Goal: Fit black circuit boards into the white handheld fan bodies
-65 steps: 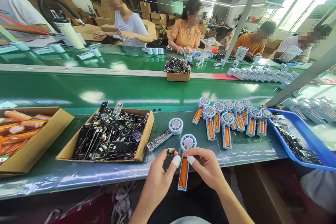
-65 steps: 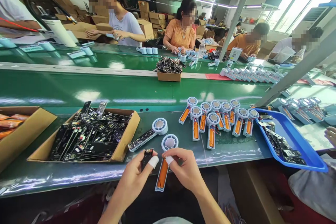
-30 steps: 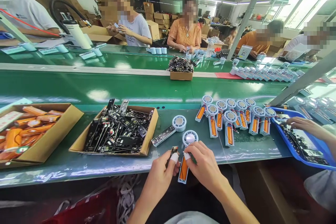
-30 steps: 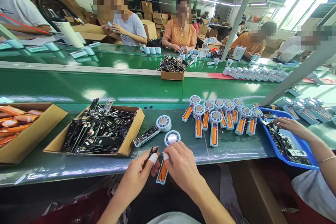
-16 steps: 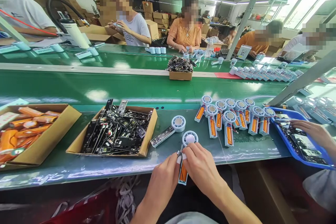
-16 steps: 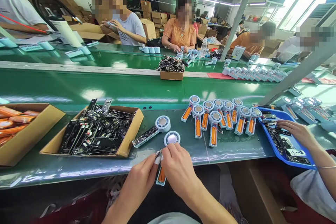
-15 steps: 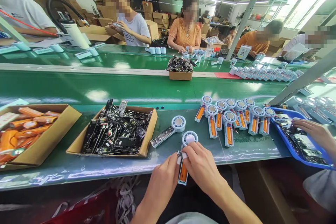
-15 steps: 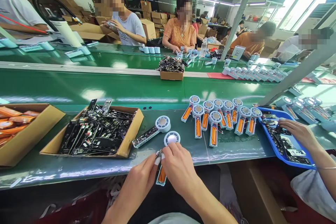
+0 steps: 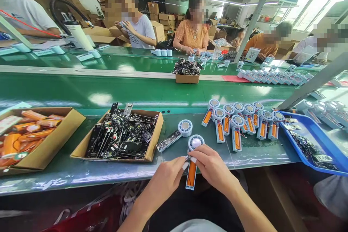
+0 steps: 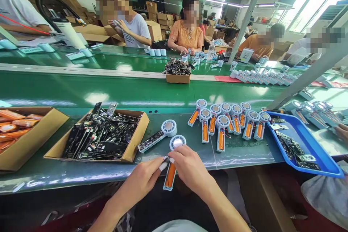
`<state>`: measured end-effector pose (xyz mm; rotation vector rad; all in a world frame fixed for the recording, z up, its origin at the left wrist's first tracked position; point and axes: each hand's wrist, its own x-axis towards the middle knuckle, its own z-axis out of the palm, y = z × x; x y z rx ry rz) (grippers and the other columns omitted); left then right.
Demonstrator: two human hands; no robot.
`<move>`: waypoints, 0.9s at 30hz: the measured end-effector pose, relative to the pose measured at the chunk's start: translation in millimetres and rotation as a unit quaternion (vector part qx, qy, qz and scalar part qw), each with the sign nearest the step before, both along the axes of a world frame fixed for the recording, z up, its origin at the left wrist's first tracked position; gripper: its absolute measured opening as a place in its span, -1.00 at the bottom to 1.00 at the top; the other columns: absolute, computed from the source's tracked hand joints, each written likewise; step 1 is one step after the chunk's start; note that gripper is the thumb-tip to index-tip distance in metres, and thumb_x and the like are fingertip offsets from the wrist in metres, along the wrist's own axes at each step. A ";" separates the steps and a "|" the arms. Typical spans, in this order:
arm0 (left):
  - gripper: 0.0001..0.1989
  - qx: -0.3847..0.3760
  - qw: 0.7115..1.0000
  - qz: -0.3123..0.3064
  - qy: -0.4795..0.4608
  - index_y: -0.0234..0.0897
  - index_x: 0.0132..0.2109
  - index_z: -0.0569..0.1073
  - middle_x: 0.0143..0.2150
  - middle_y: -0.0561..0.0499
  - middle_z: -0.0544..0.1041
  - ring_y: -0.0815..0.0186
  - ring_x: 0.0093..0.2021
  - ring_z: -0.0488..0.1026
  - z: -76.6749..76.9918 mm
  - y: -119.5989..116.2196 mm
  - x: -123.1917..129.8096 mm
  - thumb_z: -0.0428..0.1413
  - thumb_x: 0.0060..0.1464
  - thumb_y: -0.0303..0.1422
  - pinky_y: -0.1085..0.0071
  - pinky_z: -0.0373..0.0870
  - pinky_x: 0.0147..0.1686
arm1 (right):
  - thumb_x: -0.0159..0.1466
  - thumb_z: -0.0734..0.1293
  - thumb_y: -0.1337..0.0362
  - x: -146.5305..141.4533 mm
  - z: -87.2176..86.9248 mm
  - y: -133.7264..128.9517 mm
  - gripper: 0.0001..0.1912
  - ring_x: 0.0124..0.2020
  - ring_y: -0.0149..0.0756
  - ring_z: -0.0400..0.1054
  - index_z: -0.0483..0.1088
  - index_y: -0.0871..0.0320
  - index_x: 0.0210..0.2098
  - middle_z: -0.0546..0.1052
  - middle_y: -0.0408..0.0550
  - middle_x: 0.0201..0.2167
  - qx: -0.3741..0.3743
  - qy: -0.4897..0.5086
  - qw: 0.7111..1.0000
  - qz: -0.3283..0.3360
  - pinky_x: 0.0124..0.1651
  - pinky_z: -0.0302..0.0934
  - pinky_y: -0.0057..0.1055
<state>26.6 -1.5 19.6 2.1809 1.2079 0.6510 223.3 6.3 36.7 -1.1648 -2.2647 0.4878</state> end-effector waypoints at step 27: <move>-0.68 -0.111 0.968 0.172 -0.149 -0.22 0.08 0.32 -0.26 -0.08 0.64 0.16 -0.28 0.61 -10.1 -17.4 15.7 -0.14 0.29 -0.22 0.27 0.51 -0.28 | 0.34 0.31 0.40 17.3 -5.3 -4.2 -0.80 -0.13 -0.25 0.52 0.58 0.06 -0.17 0.63 -0.04 -0.18 -0.062 0.191 0.979 -0.022 -0.05 0.39 -0.36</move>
